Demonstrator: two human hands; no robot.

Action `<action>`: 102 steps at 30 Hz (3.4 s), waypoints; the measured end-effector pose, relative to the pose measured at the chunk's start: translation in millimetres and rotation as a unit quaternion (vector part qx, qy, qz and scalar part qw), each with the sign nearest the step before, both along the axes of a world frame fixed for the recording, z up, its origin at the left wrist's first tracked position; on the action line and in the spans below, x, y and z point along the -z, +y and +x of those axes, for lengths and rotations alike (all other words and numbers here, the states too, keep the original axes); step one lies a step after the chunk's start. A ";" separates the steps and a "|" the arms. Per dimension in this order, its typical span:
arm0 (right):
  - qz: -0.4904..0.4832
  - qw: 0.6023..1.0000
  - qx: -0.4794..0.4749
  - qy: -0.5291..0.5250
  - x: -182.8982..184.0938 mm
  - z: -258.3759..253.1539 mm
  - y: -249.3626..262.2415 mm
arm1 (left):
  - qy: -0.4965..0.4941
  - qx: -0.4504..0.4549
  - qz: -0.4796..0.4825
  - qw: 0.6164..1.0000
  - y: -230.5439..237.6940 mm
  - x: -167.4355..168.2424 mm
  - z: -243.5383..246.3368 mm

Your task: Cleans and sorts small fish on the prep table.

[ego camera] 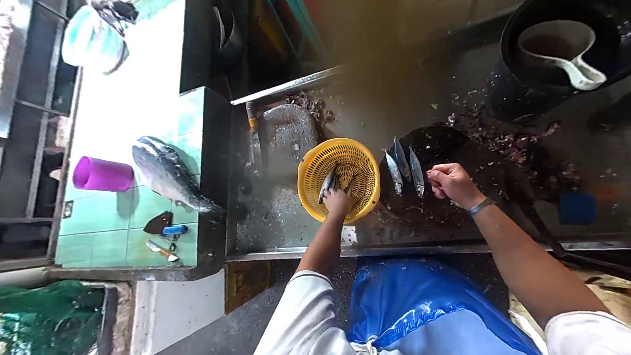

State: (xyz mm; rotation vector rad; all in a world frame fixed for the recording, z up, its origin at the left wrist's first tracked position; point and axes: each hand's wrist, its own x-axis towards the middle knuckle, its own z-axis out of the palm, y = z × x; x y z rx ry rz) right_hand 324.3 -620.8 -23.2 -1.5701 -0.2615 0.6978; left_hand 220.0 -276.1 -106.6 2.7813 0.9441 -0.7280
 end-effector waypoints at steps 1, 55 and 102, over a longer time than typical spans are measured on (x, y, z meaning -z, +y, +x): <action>0.019 0.998 0.016 0.055 2.6 -3.4 11.0 | 0.021 0.037 0.016 0.999 4.8 17.7 -7.7; 0.017 0.977 0.215 0.002 19.5 -34.8 -12.5 | 0.029 -0.063 0.007 0.998 9.1 9.4 -17.0; -0.222 0.939 -0.026 -0.262 13.2 -46.7 71.1 | -0.318 -0.441 -0.496 0.677 -154.7 -81.9 78.8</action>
